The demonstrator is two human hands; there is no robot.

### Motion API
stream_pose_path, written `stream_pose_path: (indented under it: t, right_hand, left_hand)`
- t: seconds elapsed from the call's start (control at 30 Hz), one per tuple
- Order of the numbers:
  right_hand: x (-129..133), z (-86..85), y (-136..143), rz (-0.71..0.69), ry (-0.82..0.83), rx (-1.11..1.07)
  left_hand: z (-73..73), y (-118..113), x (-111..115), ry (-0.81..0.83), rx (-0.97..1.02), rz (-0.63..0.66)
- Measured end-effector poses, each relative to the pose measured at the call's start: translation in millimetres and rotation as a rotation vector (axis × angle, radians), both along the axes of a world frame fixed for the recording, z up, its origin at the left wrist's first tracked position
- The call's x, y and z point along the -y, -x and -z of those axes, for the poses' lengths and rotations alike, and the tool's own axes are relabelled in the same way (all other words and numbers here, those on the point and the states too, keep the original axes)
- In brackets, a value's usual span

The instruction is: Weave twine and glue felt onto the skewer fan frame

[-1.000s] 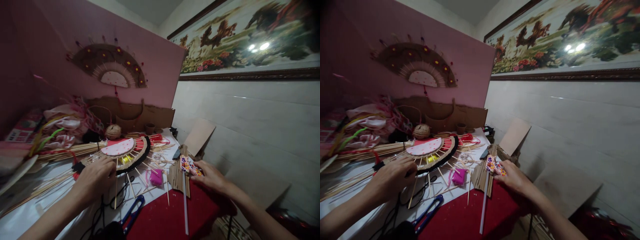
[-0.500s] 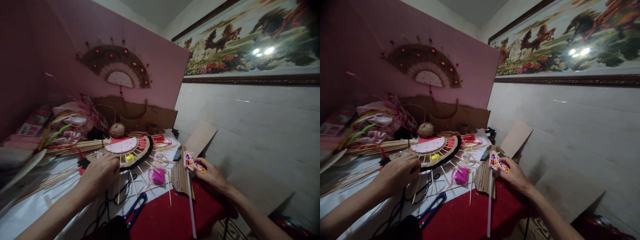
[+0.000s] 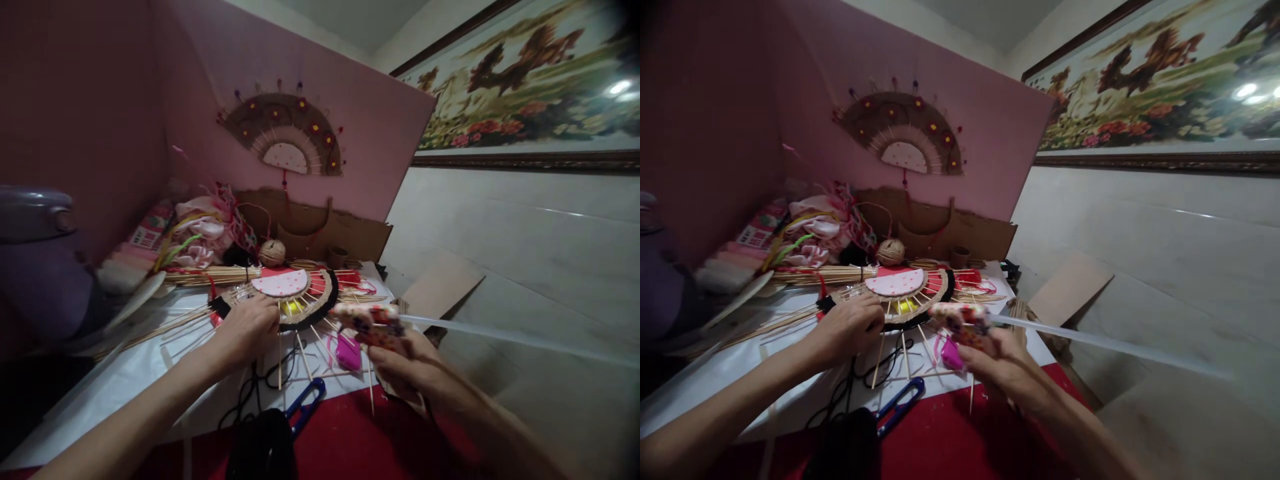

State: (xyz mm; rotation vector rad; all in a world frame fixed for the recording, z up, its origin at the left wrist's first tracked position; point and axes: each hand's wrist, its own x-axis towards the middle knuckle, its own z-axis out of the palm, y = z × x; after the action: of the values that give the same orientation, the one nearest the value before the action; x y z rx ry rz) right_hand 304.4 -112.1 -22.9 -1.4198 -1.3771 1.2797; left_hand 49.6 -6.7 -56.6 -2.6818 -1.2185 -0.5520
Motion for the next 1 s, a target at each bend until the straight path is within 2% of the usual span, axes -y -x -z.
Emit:
stream_pose_path:
  t: [0.1,0.27,0.43,0.7,0.87,1.0]
  right_hand:
    - [-18.6,-1.3,28.0,-0.146,0.037,0.08]
    - [-37.7,-2.2,48.3,-0.208,0.025,0.302]
    - [-44.4,-7.9,50.5,-0.294,0.049,0.422]
    - [-47.9,-6.0,48.4,-0.389,-0.075,0.467]
    - [-50.9,-6.0,47.8,-0.408,-0.191,0.534]
    - [-51.1,-5.8,48.7,-0.39,-0.198,0.56]
  left_hand:
    - [-1.3,0.5,0.2,0.0,0.004,0.026]
    - [-5.0,1.2,0.9,-0.002,0.032,0.02]
    - [-5.9,0.2,1.3,0.006,0.061,0.023]
    - [-5.3,-1.7,2.9,0.018,0.073,0.039]
    - [-6.4,-2.2,4.0,0.026,0.077,0.045]
    - [-6.4,-2.4,4.9,0.023,0.082,0.06]
